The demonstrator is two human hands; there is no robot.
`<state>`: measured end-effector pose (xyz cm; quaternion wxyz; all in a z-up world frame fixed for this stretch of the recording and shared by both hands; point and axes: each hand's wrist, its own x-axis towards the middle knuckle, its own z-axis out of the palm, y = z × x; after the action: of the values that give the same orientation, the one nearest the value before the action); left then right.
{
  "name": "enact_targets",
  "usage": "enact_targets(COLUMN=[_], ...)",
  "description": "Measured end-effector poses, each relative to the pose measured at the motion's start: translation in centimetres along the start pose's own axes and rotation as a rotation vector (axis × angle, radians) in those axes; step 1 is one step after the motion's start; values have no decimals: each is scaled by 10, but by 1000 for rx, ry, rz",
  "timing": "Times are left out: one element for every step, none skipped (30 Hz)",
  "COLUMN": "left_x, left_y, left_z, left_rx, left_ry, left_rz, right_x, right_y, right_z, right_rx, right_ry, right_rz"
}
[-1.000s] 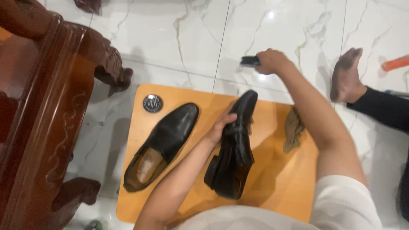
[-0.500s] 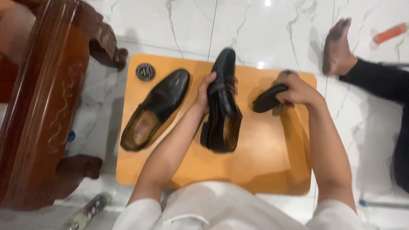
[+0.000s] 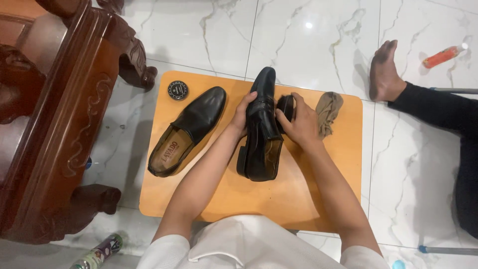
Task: The person polishes a black leather shoe using a small brush and a cloth. They hold the shoe on a small wooden table, apply polish with the brush, and wipe the surface with the cloth.
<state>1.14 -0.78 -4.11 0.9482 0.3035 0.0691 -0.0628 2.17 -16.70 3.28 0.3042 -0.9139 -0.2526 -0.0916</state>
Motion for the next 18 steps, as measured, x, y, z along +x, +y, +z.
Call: enact_targets(left_x=[0, -1, -1, -1, 3, 6, -1, -8, -17, -18, -17, -17, -28, -39, -50, -39, -27, -15], left_y=[1, 2, 5, 0, -3, -5, 6, 16, 24, 27, 28, 28, 37, 45, 55, 47, 41, 36], left_z=[-1, -1, -2, -6, -9, -13, 0, 13, 26, 24, 23, 22, 34, 45, 57, 46, 34, 22], left_rx=[-3, 21, 46, 44, 71, 98, 101, 183, 264, 267, 317, 366, 366, 385, 407, 409, 424, 439], left_ry=[2, 0, -3, -2, -23, -45, -43, -136, -228, -225, -288, -351, -353, -391, -430, -433, -456, -479], left_rz=[-4, -9, -7, -6, -13, -19, -9, 47, 95, 96, 119, 143, 136, 170, 205, 200, 221, 242], right_x=[-1, -3, -3, -5, -4, -3, -2, -1, -3, -2, -3, -3, -4, -4, -3, -6, -4, -3], right_y=[0, 0, -1, 3, 8, 13, 16, 19, 23, 16, 10, 5, 8, 11, 13, 8, 2, -4], right_z=[1, 3, 4, 6, 7, 7, 10, 12, 15, 13, 10, 7, 8, 10, 12, 9, 8, 7], right_rx=[-2, 87, 177, 177, 303, 429, 433, 493, 552, 556, 579, 602, 600, 582, 565, 565, 563, 559], right_ry=[-3, 88, 182, 180, 172, 162, 162, 172, 182, 181, 182, 184, 186, 175, 164, 168, 200, 231], right_rz=[4, -89, -186, -187, -193, -199, -209, -220, -222, -224, -241, -259, -254, -279, -307, -303, -387, -470])
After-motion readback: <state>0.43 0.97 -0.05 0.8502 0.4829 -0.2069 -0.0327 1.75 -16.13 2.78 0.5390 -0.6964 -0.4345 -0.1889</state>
